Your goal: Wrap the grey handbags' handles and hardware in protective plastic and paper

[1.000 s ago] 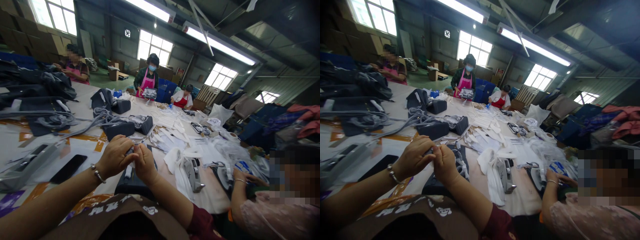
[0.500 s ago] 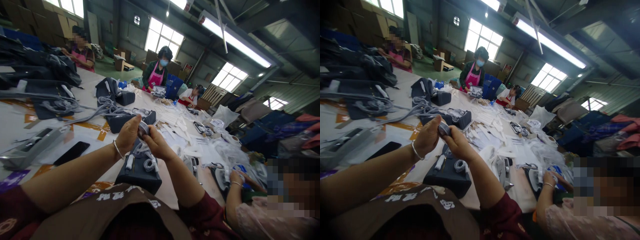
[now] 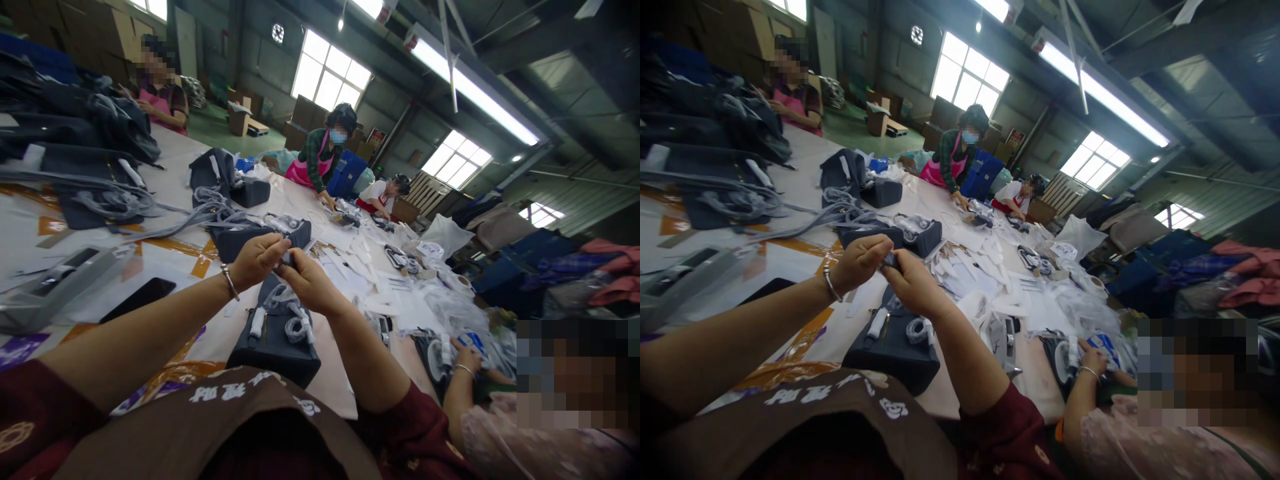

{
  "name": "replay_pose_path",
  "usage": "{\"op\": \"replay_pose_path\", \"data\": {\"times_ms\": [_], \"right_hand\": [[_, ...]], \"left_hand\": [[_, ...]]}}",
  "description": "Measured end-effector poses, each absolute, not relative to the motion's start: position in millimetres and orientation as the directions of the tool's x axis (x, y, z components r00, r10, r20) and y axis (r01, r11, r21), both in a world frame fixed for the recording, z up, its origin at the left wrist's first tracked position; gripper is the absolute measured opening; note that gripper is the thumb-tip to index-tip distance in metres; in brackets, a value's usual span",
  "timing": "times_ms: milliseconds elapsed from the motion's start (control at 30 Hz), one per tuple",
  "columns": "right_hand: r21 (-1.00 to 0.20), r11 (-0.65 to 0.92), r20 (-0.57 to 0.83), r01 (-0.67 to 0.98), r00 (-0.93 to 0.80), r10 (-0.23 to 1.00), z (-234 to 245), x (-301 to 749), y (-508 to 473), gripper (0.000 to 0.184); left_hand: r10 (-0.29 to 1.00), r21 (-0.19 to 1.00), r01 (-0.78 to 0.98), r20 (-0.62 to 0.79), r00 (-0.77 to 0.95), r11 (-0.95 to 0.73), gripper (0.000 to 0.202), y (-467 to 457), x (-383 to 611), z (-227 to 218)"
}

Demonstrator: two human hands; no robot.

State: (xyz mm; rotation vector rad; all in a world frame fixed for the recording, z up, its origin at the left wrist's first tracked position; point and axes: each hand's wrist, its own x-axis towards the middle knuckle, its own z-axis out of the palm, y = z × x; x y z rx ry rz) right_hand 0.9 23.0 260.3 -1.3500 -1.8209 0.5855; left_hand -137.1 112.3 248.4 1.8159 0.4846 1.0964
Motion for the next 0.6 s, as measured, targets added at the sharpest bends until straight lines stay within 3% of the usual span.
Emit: {"op": "replay_pose_path", "data": {"times_ms": [67,167,267,367,500,600], "right_hand": [[-0.835,0.338,0.257,0.435,-0.236,0.937,263.5,6.3,22.2,0.024],[-0.948,0.244,0.168,0.205,-0.329,0.929,259.4,13.1,22.1,0.036],[-0.985,0.145,0.118,0.089,-0.251,0.961,248.9,9.7,23.5,0.04],[-0.99,0.136,0.135,0.042,-0.023,0.991,240.0,-1.0,25.2,0.035],[-0.983,0.184,0.175,-0.004,0.278,0.944,233.8,-8.5,23.7,0.029],[-0.969,0.219,0.247,0.114,0.391,0.887,230.5,-4.4,18.2,0.031]], "left_hand": [[0.761,0.939,-0.262,0.336,0.555,-0.223,0.04,108.3,-136.8,250.0],[0.738,0.924,-0.364,0.162,0.655,0.12,0.038,105.7,-133.6,250.3],[0.688,0.885,-0.401,0.14,0.712,0.236,0.043,111.5,-125.2,245.6],[0.69,0.913,-0.37,0.156,0.707,0.172,0.051,124.0,-114.5,238.0],[0.816,0.93,-0.306,0.333,0.473,-0.202,0.047,133.8,-107.5,228.4],[0.796,0.892,-0.189,0.451,0.403,-0.41,0.04,124.7,-109.6,223.4]]}}
